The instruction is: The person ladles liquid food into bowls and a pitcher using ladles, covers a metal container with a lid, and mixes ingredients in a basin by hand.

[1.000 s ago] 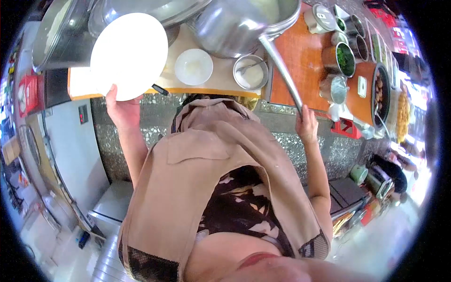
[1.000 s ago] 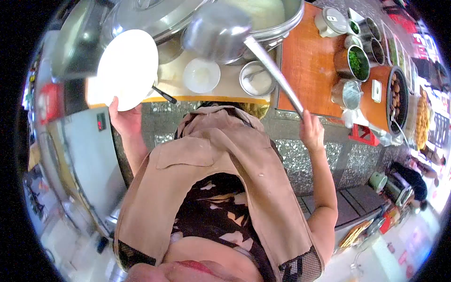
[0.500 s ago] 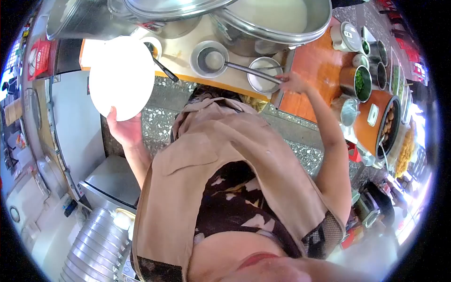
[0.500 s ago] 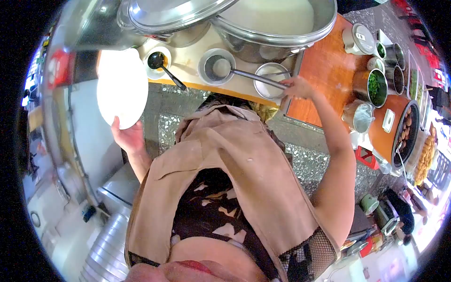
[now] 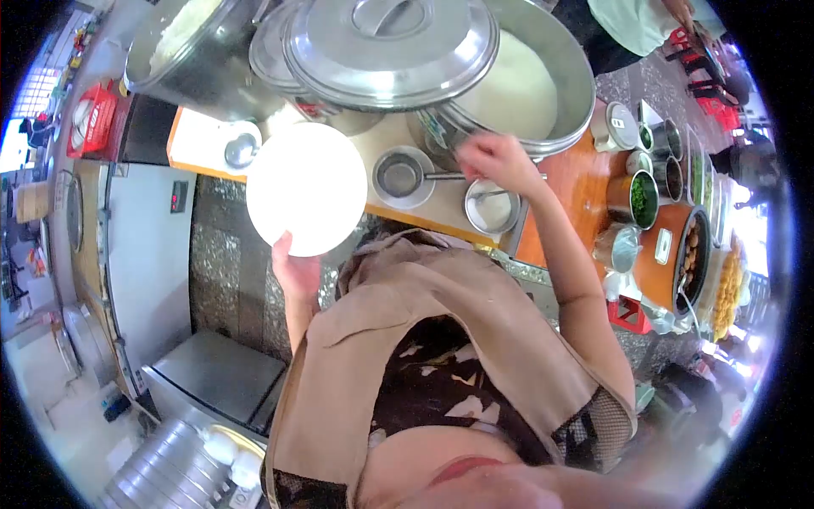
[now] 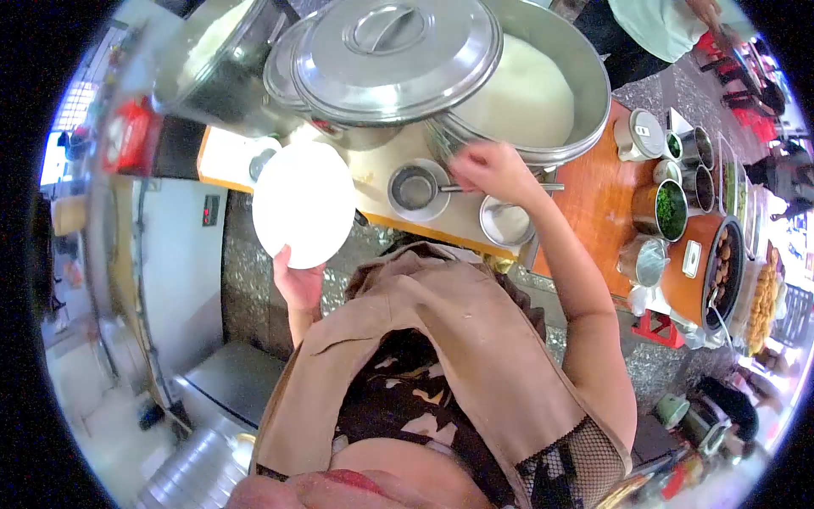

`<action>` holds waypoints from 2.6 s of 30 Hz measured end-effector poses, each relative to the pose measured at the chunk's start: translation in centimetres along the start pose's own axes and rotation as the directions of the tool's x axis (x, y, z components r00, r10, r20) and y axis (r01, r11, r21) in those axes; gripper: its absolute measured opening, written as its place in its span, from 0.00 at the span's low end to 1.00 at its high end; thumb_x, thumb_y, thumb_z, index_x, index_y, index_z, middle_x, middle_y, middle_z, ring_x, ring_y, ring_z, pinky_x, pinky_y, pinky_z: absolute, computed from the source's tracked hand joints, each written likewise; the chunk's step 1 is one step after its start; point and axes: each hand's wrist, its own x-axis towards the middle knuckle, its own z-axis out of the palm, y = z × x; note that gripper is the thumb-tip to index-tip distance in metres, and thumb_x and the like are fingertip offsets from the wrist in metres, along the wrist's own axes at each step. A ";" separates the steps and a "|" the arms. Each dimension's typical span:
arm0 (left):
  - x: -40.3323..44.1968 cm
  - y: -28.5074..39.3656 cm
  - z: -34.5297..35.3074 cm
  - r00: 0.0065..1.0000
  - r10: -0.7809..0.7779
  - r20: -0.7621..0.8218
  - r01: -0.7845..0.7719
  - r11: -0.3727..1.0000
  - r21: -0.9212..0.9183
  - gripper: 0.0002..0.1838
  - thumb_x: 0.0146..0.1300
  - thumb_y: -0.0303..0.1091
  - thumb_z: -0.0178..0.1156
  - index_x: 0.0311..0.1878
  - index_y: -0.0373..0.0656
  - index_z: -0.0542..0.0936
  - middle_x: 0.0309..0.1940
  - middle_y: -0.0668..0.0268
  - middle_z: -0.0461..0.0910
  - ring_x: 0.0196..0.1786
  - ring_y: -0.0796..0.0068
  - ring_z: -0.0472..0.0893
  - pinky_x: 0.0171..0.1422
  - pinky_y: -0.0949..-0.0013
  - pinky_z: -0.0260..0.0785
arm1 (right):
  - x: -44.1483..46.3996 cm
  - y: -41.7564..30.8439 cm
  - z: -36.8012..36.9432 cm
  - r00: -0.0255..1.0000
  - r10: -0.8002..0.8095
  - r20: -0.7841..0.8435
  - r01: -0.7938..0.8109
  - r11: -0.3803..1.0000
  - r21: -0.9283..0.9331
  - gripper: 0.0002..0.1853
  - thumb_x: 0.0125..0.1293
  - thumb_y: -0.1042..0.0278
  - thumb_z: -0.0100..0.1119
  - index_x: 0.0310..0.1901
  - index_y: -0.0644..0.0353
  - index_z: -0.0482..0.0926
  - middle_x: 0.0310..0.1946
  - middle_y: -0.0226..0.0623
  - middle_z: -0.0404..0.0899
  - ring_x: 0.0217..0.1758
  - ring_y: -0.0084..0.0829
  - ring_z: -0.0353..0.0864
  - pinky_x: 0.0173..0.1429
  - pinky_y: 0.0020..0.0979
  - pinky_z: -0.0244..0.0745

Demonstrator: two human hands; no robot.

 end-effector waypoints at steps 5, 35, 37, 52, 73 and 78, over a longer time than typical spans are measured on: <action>1.9 0.0 -2.1 1.000 0.029 0.011 -0.029 0.998 -0.052 0.35 0.51 0.41 0.54 0.61 0.35 0.58 0.54 0.55 0.67 0.55 0.60 0.70 0.55 0.60 0.65 | 16.0 -7.1 1.9 0.584 -0.523 -0.621 0.149 0.821 -0.551 0.23 0.54 0.54 0.54 0.45 0.65 0.69 0.34 0.44 0.77 0.37 0.41 0.78 0.42 0.38 0.72; 0.1 1.1 1.0 1.000 -0.019 0.010 0.020 0.996 -0.092 0.33 0.53 0.38 0.52 0.61 0.35 0.57 0.56 0.54 0.65 0.57 0.57 0.69 0.55 0.56 0.69 | 13.5 0.6 -11.2 0.645 -0.027 -0.764 -0.410 0.831 -0.376 0.17 0.54 0.58 0.49 0.40 0.61 0.74 0.35 0.52 0.78 0.42 0.49 0.77 0.47 0.45 0.71; -0.6 1.4 0.8 1.000 -0.013 0.016 0.015 0.992 -0.126 0.32 0.53 0.37 0.52 0.61 0.36 0.58 0.56 0.54 0.65 0.56 0.58 0.70 0.54 0.57 0.71 | 13.5 1.0 -10.9 0.619 -0.059 -0.783 -0.410 0.826 -0.387 0.18 0.56 0.57 0.45 0.42 0.61 0.72 0.37 0.54 0.77 0.43 0.50 0.76 0.48 0.47 0.70; -2.1 7.6 -13.4 0.961 0.117 -0.251 -0.175 0.959 -0.223 0.40 0.46 0.44 0.57 0.62 0.36 0.56 0.54 0.53 0.66 0.54 0.58 0.72 0.48 0.58 0.74 | 13.1 -2.7 -5.9 0.443 -0.123 -0.888 -0.771 0.454 -0.447 0.19 0.58 0.53 0.45 0.45 0.56 0.75 0.46 0.49 0.74 0.53 0.46 0.70 0.55 0.41 0.65; 20.0 34.2 -47.0 0.912 0.264 -0.313 -0.289 0.957 -0.035 0.38 0.51 0.38 0.57 0.61 0.34 0.51 0.47 0.52 0.70 0.40 0.66 0.79 0.26 0.72 0.78 | 35.1 -33.2 58.3 0.800 -0.155 0.580 -0.236 0.807 0.541 0.24 0.66 0.60 0.46 0.61 0.59 0.59 0.43 0.42 0.75 0.41 0.29 0.77 0.42 0.26 0.74; 29.7 41.4 -50.7 0.927 0.231 -0.295 -0.267 0.959 -0.091 0.38 0.50 0.39 0.57 0.61 0.33 0.53 0.48 0.53 0.70 0.40 0.66 0.79 0.27 0.71 0.79 | 44.8 -40.2 63.9 0.627 -0.383 0.679 -0.381 0.610 0.695 0.33 0.63 0.60 0.49 0.65 0.57 0.46 0.48 0.43 0.72 0.44 0.32 0.77 0.42 0.30 0.77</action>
